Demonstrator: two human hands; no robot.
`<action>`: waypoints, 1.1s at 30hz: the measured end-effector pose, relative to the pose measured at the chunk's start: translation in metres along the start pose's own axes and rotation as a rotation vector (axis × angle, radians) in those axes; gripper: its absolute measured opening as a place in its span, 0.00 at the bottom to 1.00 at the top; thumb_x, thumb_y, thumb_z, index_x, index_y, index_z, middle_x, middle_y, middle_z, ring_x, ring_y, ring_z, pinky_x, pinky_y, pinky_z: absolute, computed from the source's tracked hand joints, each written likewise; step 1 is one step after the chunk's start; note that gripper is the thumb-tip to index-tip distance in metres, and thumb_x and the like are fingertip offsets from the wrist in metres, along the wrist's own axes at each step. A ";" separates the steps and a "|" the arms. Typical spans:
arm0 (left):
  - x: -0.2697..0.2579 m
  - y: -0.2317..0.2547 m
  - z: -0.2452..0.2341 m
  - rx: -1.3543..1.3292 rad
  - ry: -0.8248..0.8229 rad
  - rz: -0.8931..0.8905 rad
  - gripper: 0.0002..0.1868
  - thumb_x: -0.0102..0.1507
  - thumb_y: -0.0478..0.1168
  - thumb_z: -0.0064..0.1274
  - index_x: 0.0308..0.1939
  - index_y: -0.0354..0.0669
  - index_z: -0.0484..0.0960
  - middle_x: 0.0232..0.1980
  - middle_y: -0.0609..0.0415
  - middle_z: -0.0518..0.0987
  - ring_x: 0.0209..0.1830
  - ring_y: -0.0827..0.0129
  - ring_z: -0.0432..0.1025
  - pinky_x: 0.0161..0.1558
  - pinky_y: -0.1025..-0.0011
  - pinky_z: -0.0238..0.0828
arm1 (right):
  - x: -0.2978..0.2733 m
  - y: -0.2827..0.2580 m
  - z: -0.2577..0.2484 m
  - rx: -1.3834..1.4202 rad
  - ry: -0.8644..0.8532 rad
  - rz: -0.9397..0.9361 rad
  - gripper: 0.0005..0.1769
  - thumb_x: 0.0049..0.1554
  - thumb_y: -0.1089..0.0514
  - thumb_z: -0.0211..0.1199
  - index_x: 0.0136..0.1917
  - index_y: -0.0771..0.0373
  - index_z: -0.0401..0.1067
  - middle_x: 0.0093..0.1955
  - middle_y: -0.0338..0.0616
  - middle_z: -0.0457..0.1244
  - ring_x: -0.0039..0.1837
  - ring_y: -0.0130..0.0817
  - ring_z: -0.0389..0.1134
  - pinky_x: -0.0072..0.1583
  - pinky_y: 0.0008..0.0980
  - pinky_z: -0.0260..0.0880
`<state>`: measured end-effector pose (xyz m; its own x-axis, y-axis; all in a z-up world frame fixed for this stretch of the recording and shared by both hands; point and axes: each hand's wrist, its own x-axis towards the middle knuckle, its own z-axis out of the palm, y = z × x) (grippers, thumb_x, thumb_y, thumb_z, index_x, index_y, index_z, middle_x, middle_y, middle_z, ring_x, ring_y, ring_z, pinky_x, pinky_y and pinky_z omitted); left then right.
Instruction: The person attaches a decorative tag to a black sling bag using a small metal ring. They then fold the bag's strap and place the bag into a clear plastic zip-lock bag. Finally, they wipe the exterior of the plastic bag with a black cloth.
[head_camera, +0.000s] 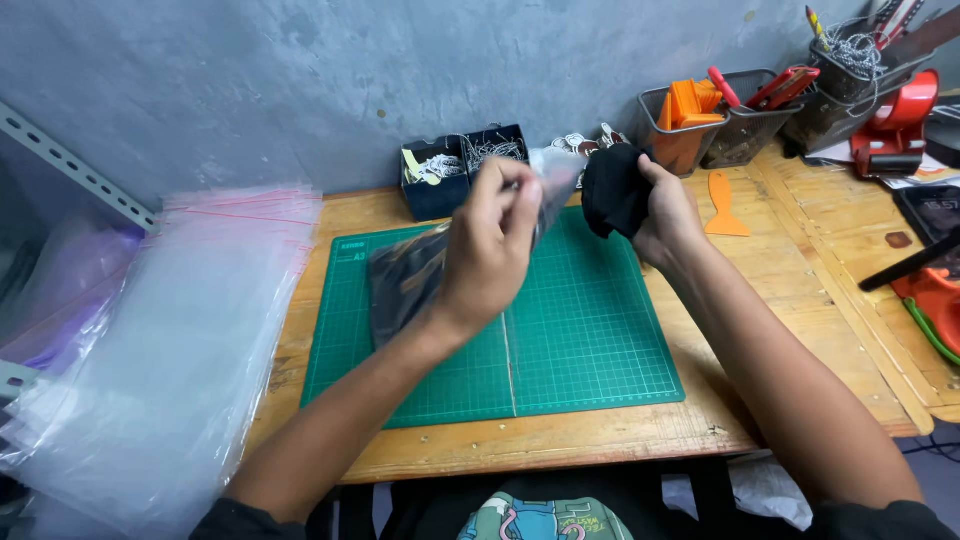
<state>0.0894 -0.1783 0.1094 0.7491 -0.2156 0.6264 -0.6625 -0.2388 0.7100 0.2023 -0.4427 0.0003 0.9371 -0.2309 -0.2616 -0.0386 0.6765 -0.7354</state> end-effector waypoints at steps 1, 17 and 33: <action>0.009 0.013 -0.004 0.000 0.005 -0.002 0.07 0.81 0.47 0.43 0.55 0.53 0.73 0.34 0.47 0.88 0.36 0.59 0.85 0.45 0.60 0.81 | -0.019 -0.004 0.013 -0.005 -0.003 0.002 0.25 0.67 0.41 0.71 0.68 0.59 0.74 0.64 0.46 0.70 0.69 0.45 0.79 0.69 0.53 0.83; -0.144 -0.080 -0.149 -0.326 0.190 -0.708 0.11 0.79 0.44 0.51 0.55 0.38 0.76 0.61 0.39 0.85 0.53 0.49 0.86 0.46 0.56 0.89 | -0.083 0.022 0.055 -0.569 -0.113 -0.371 0.28 0.74 0.38 0.62 0.77 0.56 0.76 0.69 0.50 0.73 0.73 0.46 0.74 0.68 0.61 0.78; -0.145 -0.069 -0.200 0.444 -0.416 -0.856 0.23 0.74 0.46 0.50 0.29 0.39 0.86 0.18 0.47 0.82 0.17 0.61 0.80 0.27 0.65 0.77 | -0.174 0.179 0.138 -1.727 -1.336 -0.755 0.48 0.77 0.26 0.36 0.93 0.61 0.50 0.96 0.58 0.44 0.95 0.62 0.38 0.90 0.61 0.34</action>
<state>0.0270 0.0584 0.0337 0.9635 -0.0991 -0.2488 0.0830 -0.7728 0.6292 0.0803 -0.1849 0.0010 0.5164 0.8505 0.0997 0.8270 -0.4651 -0.3158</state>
